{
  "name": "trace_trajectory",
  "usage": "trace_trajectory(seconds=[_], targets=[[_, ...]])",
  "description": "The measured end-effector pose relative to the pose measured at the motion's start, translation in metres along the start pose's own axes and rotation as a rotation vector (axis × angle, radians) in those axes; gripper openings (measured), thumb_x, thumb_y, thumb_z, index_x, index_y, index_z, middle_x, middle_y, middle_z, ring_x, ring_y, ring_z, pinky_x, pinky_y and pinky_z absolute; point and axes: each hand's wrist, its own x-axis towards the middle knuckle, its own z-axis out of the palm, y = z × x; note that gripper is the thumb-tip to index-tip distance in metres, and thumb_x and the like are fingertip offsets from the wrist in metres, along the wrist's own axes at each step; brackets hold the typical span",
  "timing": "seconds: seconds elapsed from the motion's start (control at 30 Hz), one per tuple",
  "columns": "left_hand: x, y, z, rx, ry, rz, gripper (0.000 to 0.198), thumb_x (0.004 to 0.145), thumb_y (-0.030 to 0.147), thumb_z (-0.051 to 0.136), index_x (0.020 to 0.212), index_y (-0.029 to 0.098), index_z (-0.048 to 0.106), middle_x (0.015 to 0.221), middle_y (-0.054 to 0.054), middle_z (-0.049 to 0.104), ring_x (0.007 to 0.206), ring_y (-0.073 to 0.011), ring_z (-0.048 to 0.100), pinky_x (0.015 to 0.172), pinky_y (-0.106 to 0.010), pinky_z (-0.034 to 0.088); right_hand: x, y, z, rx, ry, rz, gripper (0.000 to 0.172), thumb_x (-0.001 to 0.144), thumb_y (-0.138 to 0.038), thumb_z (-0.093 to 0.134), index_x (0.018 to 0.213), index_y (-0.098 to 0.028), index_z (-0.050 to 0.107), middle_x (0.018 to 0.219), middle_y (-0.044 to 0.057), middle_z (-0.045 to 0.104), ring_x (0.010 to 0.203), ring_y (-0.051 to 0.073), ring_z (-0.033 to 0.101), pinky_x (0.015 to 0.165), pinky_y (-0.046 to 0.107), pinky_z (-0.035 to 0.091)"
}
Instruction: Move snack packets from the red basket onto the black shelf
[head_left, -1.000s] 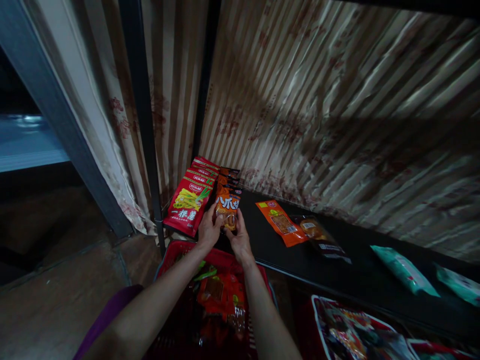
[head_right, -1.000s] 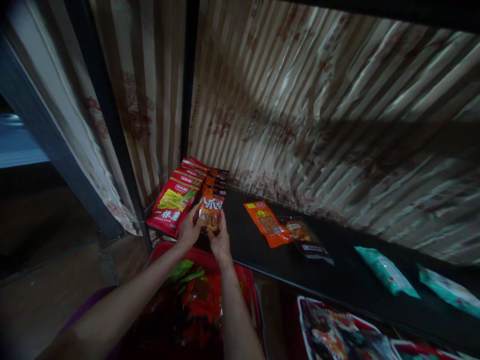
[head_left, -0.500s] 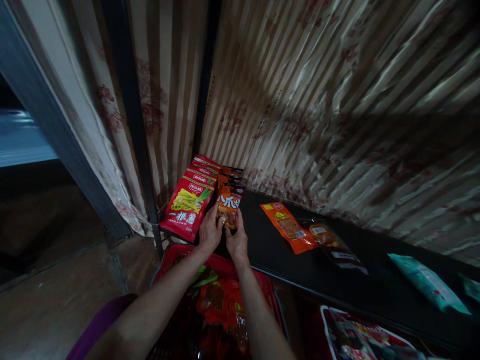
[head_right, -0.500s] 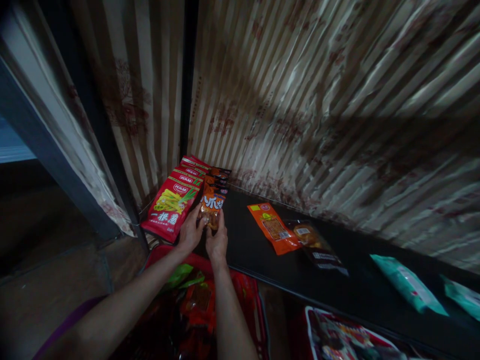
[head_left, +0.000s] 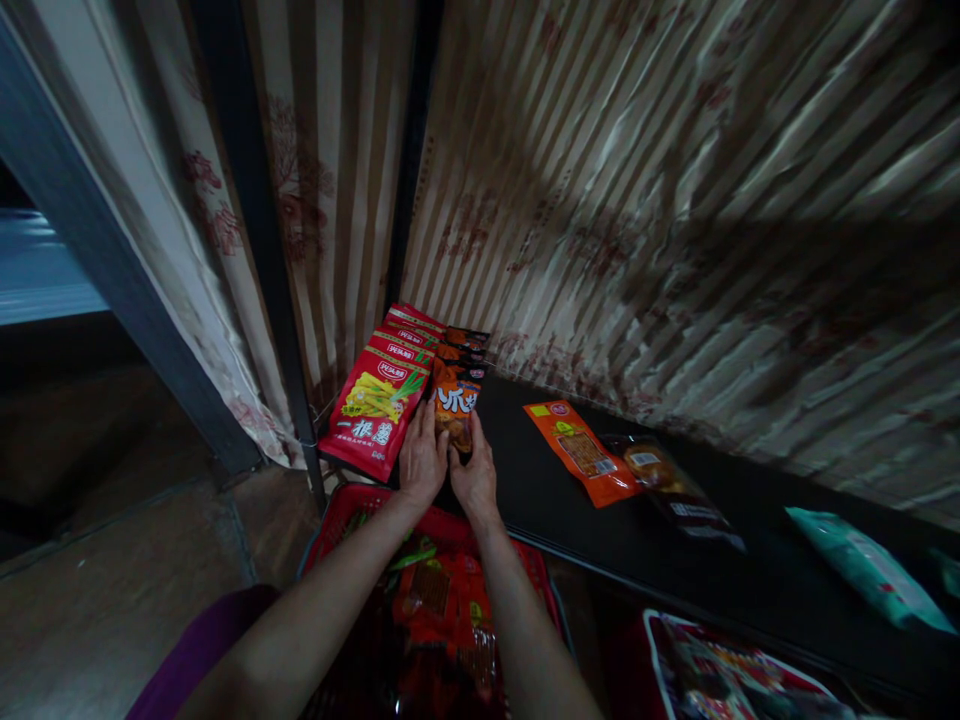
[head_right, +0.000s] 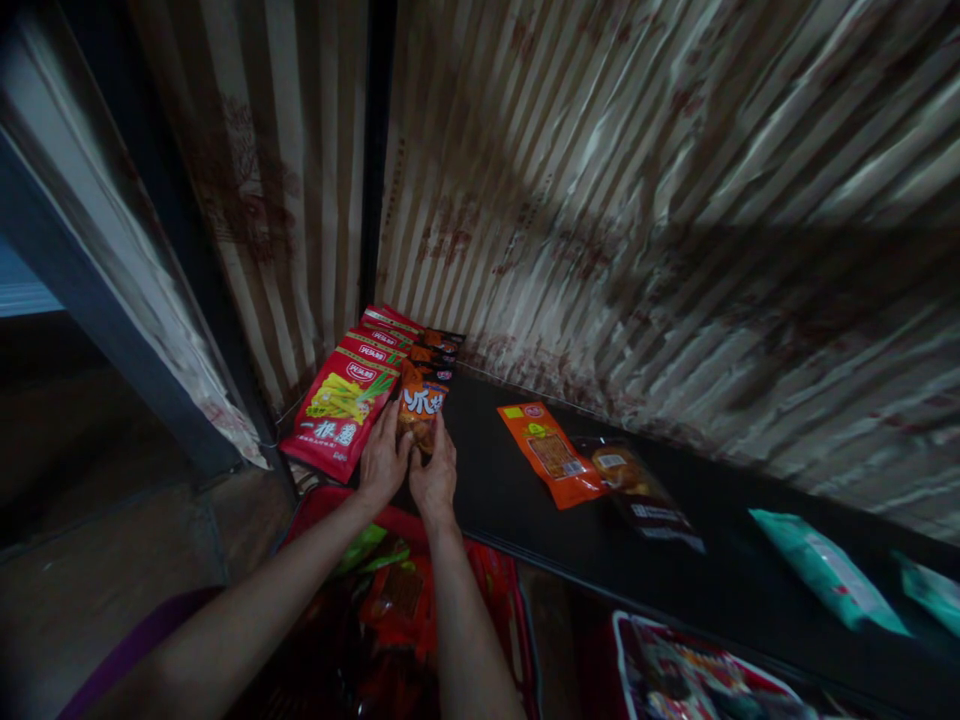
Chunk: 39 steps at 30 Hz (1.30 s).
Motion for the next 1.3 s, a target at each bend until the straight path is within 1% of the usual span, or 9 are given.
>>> trace_trajectory(seconds=[0.13, 0.27, 0.37, 0.47, 0.67, 0.83, 1.03, 1.17, 1.3], targets=[[-0.002, -0.002, -0.001, 0.0, -0.02, 0.043, 0.052, 0.091, 0.023, 0.04, 0.142, 0.017, 0.035, 0.147, -0.012, 0.038, 0.135, -0.0213, 0.037, 0.11, -0.038, 0.035, -0.001, -0.003, -0.001, -0.002, 0.013, 0.038, 0.066, 0.078, -0.028, 0.05, 0.142, -0.016, 0.036, 0.134, 0.012, 0.053, 0.123, 0.024, 0.049, 0.103, 0.042, 0.04], [-0.002, -0.003, -0.002, -0.035, -0.006, 0.056, 0.051, 0.092, 0.024, 0.037, 0.142, 0.016, 0.035, 0.145, -0.013, 0.041, 0.136, -0.0204, 0.036, 0.11, -0.037, 0.035, 0.006, -0.001, -0.004, 0.079, 0.013, 0.17, 0.071, 0.081, -0.045, 0.048, 0.143, -0.014, 0.032, 0.144, 0.014, 0.043, 0.131, 0.026, 0.041, 0.108, 0.044, 0.032], [-0.001, -0.003, -0.002, -0.05, 0.001, 0.06, 0.05, 0.092, 0.024, 0.037, 0.141, 0.016, 0.036, 0.145, -0.013, 0.041, 0.136, -0.0205, 0.035, 0.11, -0.038, 0.035, 0.016, 0.0, -0.007, 0.138, -0.01, 0.238, 0.075, 0.083, -0.055, 0.045, 0.145, -0.017, 0.028, 0.148, 0.012, 0.037, 0.135, 0.025, 0.037, 0.111, 0.043, 0.028], [-0.001, -0.002, -0.002, -0.05, -0.004, 0.051, 0.05, 0.092, 0.023, 0.037, 0.141, 0.018, 0.036, 0.145, -0.012, 0.041, 0.136, -0.0204, 0.035, 0.11, -0.04, 0.034, 0.026, 0.001, -0.008, 0.143, -0.044, 0.275, 0.078, 0.082, -0.06, 0.046, 0.146, -0.02, 0.027, 0.148, 0.011, 0.037, 0.135, 0.025, 0.037, 0.111, 0.042, 0.027], [0.0, 0.0, -0.003, -0.037, -0.028, 0.034, 0.05, 0.091, 0.022, 0.038, 0.14, 0.015, 0.037, 0.146, -0.013, 0.039, 0.136, -0.0207, 0.036, 0.11, -0.038, 0.034, 0.032, -0.005, -0.006, 0.109, -0.112, 0.279, 0.072, 0.083, -0.062, 0.041, 0.142, -0.022, 0.036, 0.138, 0.009, 0.051, 0.128, 0.025, 0.047, 0.107, 0.041, 0.033], [0.001, -0.001, -0.002, -0.032, -0.035, 0.03, 0.049, 0.091, 0.021, 0.036, 0.14, 0.013, 0.038, 0.146, -0.014, 0.038, 0.136, -0.0216, 0.035, 0.11, -0.039, 0.035, 0.029, -0.009, -0.003, 0.062, -0.112, 0.274, 0.074, 0.085, -0.062, 0.036, 0.141, -0.015, 0.037, 0.139, 0.014, 0.049, 0.13, 0.026, 0.044, 0.109, 0.041, 0.031], [0.001, -0.002, -0.002, -0.047, -0.026, 0.019, 0.05, 0.091, 0.022, 0.037, 0.141, 0.019, 0.036, 0.146, -0.01, 0.04, 0.136, -0.0208, 0.035, 0.11, -0.039, 0.035, 0.03, -0.01, -0.003, 0.01, -0.086, 0.252, 0.067, 0.085, -0.06, 0.039, 0.138, -0.019, 0.042, 0.133, 0.011, 0.056, 0.124, 0.026, 0.05, 0.106, 0.042, 0.035], [0.001, -0.002, -0.003, -0.046, -0.037, 0.028, 0.051, 0.091, 0.023, 0.035, 0.142, 0.017, 0.036, 0.147, -0.011, 0.038, 0.136, -0.0199, 0.035, 0.111, -0.037, 0.033, 0.031, -0.012, -0.004, -0.002, -0.093, 0.245, 0.067, 0.085, -0.059, 0.039, 0.138, -0.018, 0.043, 0.132, 0.011, 0.056, 0.122, 0.026, 0.052, 0.104, 0.041, 0.036], [0.002, -0.002, -0.004, -0.057, -0.046, 0.023, 0.052, 0.091, 0.023, 0.037, 0.142, 0.02, 0.035, 0.148, -0.008, 0.038, 0.136, -0.02, 0.034, 0.111, -0.038, 0.033, 0.028, -0.013, -0.002, 0.004, -0.08, 0.247, 0.066, 0.085, -0.06, 0.037, 0.137, -0.019, 0.043, 0.13, 0.01, 0.057, 0.12, 0.026, 0.053, 0.103, 0.041, 0.037]])
